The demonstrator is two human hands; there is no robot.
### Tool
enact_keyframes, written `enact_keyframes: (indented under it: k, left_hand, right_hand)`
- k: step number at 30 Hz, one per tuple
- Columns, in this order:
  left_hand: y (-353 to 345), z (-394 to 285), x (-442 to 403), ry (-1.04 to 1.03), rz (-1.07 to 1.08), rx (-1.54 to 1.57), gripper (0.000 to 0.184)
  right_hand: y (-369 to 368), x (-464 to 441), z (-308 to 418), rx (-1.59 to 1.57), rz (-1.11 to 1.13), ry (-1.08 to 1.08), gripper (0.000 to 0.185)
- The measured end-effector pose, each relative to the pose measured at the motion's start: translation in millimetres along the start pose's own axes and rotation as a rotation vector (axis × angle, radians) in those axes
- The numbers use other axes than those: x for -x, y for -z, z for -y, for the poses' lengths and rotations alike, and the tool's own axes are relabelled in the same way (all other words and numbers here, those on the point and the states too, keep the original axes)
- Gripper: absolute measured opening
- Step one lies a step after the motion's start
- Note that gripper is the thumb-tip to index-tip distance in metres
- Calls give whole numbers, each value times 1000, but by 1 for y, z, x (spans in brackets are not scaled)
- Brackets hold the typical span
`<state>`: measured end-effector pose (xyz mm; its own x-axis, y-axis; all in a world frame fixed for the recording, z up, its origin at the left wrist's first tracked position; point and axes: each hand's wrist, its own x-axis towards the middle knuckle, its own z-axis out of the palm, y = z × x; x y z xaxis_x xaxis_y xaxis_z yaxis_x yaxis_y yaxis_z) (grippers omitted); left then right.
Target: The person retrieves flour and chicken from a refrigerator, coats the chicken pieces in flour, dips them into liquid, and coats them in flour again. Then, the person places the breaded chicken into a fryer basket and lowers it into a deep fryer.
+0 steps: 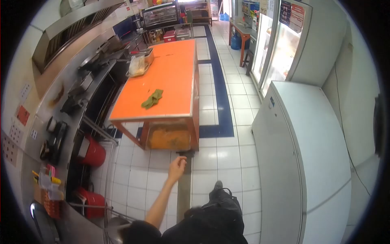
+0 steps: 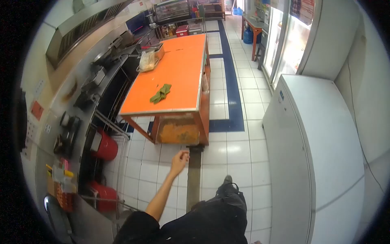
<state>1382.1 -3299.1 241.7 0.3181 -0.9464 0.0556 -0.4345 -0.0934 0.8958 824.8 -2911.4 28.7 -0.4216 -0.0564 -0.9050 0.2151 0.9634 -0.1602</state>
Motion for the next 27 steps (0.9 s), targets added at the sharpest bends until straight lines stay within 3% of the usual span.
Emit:
enact_keyframes:
  k: [3,5,6,8,9,11,14,15,16,21,22,27]
  left_hand:
    - [-45,-20,-38,115,34,74,20]
    - [-76,-16,-57,185,47,133,20]
    - [-89,-15,-64,263,55,164,20]
    - [-104,-24,-91,318,21,209,20]
    - [-107,-28,-115,354,0,237,20]
    - [-108,-40,-193,281,-4,171,20]
    - [-102,-44,-331,117,-60,18,18]
    - [-103,-37,-380,209,-45,-4,16]
    - [-110,-29,-429,80,-154,-57,15]
    - [-135,39,-646,-87,-166,-542,63]
    - [-140,46,-675,-70,-143,-530,63]
    - [-159,83,-738,98,-125,-784,86]
  right_hand:
    - [-59,-32,163,-119,71,234,24]
    - [-137,-4,330,-11,108,409,18]
    - [-169,0,408,253,139,676,22]
    - [-235,43,557,404,113,981,24]
    - [-270,94,618,169,282,1026,27]
    - [-326,139,725,124,325,1111,28]
    - [-395,207,820,60,365,1150,27]
    - [-402,224,837,37,373,1155,27]
    - [-422,225,861,49,364,1152,27]
    - [-488,213,904,128,322,996,27]
    - [-503,204,918,108,337,1011,23]
    - [-614,154,1015,337,327,896,22]
